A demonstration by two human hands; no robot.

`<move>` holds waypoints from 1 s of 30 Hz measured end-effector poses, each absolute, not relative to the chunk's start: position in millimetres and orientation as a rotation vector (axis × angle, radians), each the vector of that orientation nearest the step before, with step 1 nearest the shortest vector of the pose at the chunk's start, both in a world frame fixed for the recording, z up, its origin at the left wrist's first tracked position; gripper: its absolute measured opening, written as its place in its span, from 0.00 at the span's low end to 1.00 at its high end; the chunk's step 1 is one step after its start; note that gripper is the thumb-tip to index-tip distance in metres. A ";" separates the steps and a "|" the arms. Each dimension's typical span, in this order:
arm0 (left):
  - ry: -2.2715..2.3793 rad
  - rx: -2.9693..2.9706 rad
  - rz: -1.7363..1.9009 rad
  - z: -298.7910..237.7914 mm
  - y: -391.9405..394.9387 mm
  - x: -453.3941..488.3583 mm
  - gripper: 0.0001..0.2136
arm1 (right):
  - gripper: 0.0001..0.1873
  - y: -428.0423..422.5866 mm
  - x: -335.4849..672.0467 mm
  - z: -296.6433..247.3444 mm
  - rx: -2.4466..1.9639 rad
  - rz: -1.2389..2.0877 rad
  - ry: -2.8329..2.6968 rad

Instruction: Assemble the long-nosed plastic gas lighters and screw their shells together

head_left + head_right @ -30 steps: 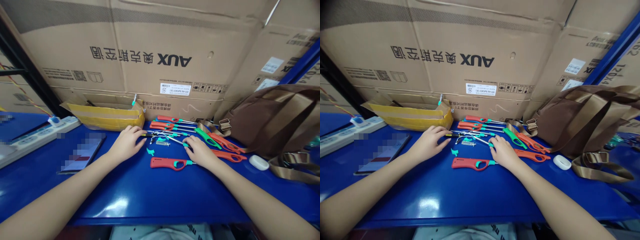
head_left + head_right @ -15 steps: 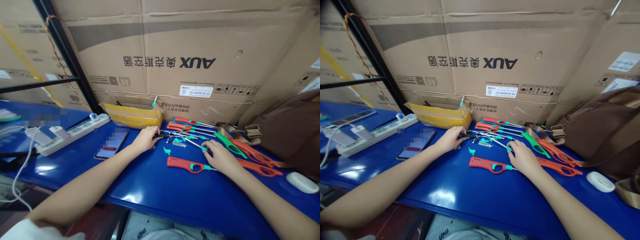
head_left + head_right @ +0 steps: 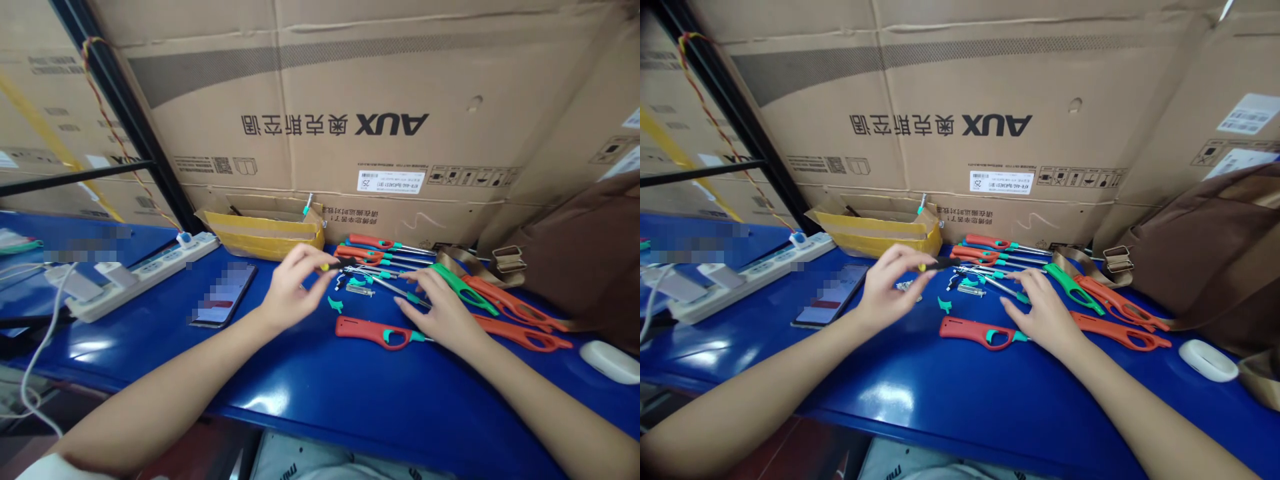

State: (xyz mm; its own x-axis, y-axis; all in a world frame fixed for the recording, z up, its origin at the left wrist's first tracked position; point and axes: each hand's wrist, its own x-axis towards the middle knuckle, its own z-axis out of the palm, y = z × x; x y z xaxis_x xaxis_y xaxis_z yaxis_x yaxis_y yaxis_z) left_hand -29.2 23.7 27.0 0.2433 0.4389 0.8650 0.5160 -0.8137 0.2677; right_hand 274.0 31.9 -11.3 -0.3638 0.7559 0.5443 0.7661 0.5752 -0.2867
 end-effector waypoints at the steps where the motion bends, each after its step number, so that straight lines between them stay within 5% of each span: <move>1: -0.794 -2.463 -1.566 25.7 15.5 -24.7 0.08 | 0.23 25.2 268.6 -7.4 -1.125 0.021 -2.173; 4: -0.507 -2.668 -1.302 16.2 -5.9 -11.2 0.08 | 0.27 3.4 252.9 -0.1 -0.912 0.024 -2.353; 12: -0.284 -2.780 -1.208 2.4 -13.2 -1.4 0.07 | 0.15 -3.8 234.3 1.1 -0.691 -0.359 -2.494; 15: -0.236 -2.627 -1.336 6.2 -8.8 -3.1 0.05 | 0.15 17.0 222.1 6.9 -0.902 -0.212 -2.401; 20: -0.354 -2.713 -1.053 3.5 -2.3 -5.8 0.11 | 0.14 52.0 184.5 11.6 -0.795 0.187 -2.497; 25: -0.412 -2.815 -1.023 -6.9 5.3 -8.2 0.13 | 0.22 66.9 156.9 5.8 -0.882 0.016 -2.644; 30: -0.476 -2.850 -1.030 -10.4 5.5 -7.1 0.15 | 0.19 67.9 148.5 2.2 -0.911 -0.036 -2.620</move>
